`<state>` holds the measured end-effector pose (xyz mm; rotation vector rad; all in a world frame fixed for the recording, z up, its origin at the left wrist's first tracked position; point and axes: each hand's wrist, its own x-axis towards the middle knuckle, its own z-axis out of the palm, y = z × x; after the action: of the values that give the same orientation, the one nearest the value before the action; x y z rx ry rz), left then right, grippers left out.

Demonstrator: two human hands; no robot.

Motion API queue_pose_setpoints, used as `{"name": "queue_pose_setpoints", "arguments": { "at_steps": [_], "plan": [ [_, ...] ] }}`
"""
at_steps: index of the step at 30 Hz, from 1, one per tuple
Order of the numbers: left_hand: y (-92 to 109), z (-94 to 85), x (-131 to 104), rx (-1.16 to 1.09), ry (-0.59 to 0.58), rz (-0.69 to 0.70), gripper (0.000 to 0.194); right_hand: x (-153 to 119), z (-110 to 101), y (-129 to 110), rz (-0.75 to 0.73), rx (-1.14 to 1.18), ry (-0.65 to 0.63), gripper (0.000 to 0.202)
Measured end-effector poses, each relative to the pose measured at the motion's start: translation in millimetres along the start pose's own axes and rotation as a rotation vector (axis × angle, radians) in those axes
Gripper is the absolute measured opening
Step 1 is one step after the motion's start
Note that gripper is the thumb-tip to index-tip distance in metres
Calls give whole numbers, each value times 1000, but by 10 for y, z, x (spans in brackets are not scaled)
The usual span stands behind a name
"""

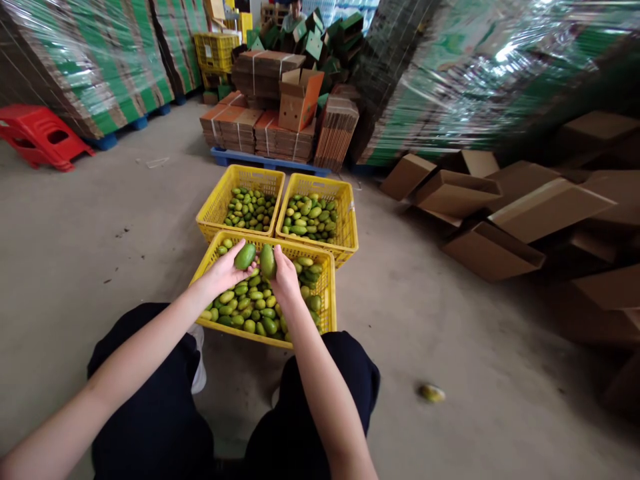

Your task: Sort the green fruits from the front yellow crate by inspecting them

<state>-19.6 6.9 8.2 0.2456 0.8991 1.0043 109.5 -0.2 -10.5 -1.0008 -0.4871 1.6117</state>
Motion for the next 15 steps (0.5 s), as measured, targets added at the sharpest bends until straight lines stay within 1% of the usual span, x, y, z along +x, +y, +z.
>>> {"name": "queue_pose_setpoints", "arguments": {
  "at_steps": [3, 5, 7, 9, 12, 14, 15],
  "plan": [
    [-9, -22, 11, -11, 44, 22, 36, -38, -8, -22, 5, 15, -30, 35],
    [-15, -34, 14, -8, 60, 44, 36, -59, -7, -40, -24, 33, -73, 35],
    [-21, -42, 12, 7, 53, 65, 33, -60, 0, -49, 4, 55, -101, 31],
    [-26, -40, 5, 22, 36, 71, 33, -42, 12, -49, 75, 86, -79, 27],
    [-22, -24, -18, 68, 30, 54, 38, -9, 34, -41, 159, 132, 4, 25],
    [-17, -10, -37, 123, 27, 54, 35, -3, 42, -39, 155, 147, 47, 23],
    [-15, -5, -45, 153, 23, 66, 29, -6, 42, -38, 139, 148, 50, 23]
  ]
}}
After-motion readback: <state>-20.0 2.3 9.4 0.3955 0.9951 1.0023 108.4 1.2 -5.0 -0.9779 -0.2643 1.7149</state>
